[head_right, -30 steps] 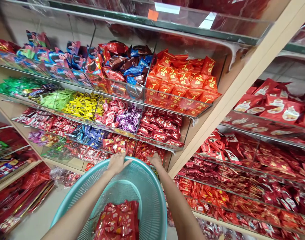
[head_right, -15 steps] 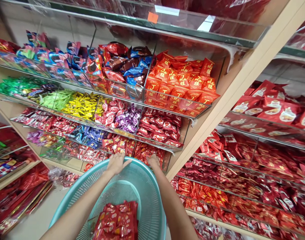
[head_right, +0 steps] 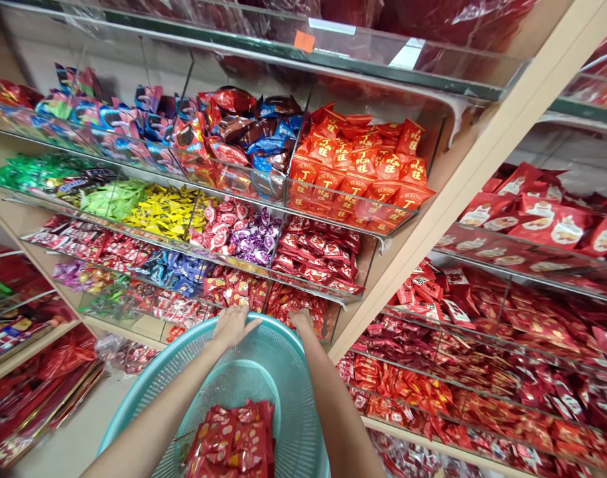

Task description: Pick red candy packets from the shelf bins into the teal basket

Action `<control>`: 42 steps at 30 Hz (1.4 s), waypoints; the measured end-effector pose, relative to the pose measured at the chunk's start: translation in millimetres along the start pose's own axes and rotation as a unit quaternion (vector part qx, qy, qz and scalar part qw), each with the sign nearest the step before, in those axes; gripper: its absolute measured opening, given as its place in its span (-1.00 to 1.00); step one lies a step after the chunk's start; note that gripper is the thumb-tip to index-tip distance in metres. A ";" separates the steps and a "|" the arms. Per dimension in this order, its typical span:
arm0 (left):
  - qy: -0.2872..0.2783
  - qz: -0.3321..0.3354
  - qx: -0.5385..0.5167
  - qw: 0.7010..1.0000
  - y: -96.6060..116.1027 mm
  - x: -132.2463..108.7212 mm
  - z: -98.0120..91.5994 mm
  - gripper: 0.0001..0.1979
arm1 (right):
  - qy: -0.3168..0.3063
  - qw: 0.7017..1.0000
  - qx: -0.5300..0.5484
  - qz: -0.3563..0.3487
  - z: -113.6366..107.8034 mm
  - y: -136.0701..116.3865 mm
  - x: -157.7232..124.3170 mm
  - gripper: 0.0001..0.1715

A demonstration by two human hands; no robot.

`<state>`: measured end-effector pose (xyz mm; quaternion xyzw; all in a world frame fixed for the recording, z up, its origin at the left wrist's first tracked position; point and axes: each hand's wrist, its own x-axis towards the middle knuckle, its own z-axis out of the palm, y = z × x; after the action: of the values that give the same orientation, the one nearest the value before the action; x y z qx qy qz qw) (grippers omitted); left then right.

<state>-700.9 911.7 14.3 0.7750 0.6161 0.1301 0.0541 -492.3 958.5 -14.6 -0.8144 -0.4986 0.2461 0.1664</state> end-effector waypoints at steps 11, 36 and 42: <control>0.002 0.007 0.003 1.000 -0.9 0.4 1.8 -0.39 | -0.056 0.975 0.200 0.081 7.1 -11.5 -12.3 -0.60; 0.002 0.013 0.029 0.999 2.5 0.5 -0.9 -0.37 | -0.246 0.853 0.432 -0.159 -68.1 12.9 -118.5 -0.56; -0.004 0.011 0.028 1.000 4.3 0.5 -3.8 -0.36 | -0.459 0.812 0.235 -0.273 -60.8 21.9 -183.8 -0.46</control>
<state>-697.8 910.9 19.0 0.7834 0.6107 0.1103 0.0335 -512.1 782.9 67.3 -0.3731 -0.6457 0.6454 0.1651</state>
